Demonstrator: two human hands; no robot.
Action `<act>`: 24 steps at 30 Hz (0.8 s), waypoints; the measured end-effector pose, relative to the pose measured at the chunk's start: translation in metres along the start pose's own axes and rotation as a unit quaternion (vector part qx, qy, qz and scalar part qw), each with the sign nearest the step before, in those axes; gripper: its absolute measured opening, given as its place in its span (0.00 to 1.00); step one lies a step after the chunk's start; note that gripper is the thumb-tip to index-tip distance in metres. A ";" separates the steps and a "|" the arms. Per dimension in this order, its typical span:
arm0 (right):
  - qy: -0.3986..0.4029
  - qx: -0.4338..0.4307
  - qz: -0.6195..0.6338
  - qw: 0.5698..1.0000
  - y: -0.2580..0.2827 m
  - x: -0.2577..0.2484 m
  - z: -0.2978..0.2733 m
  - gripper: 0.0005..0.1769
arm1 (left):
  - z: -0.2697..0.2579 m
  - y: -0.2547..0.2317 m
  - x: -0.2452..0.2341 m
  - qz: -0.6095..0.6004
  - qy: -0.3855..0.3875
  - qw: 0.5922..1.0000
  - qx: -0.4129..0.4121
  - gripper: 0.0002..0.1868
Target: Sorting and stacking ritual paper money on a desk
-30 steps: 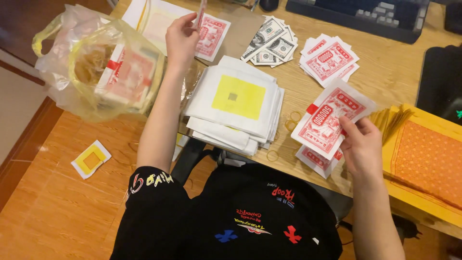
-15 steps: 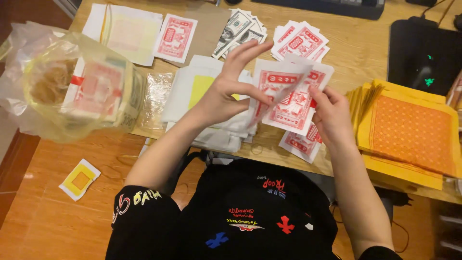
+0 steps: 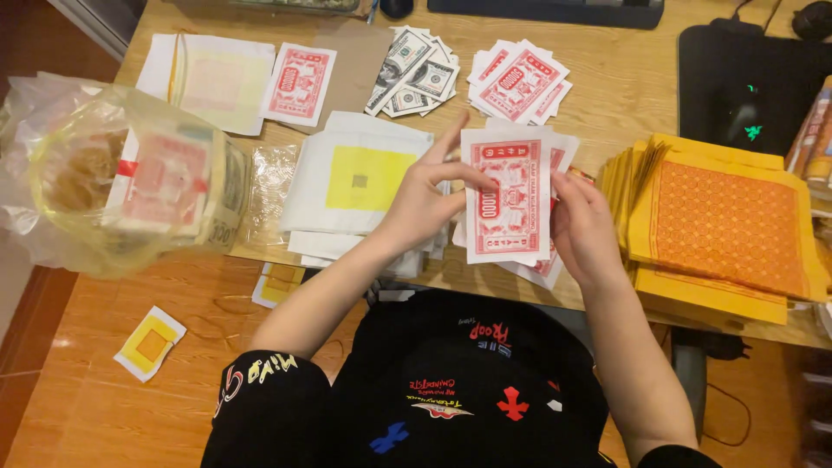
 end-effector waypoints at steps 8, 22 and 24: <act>-0.014 -0.067 -0.186 0.980 -0.016 -0.027 -0.006 0.17 | -0.017 0.006 0.028 -0.041 -0.012 0.999 -0.034 0.24; -0.112 -0.210 -0.185 0.953 -0.053 -0.044 0.000 0.15 | -0.055 0.040 0.104 0.039 -0.173 0.983 -0.055 0.25; -0.116 -0.218 -0.166 0.955 -0.062 -0.055 0.005 0.16 | -0.052 0.044 0.099 0.057 -0.168 0.983 -0.043 0.15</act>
Point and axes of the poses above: each hand's wrist, its own z-axis towards the middle knuckle, its own x-axis out of the palm, y = z × x, the point moved 5 cm from there along z, towards the middle knuckle, and after that the axes turned 14 degrees about x, right-handed, at the moved point
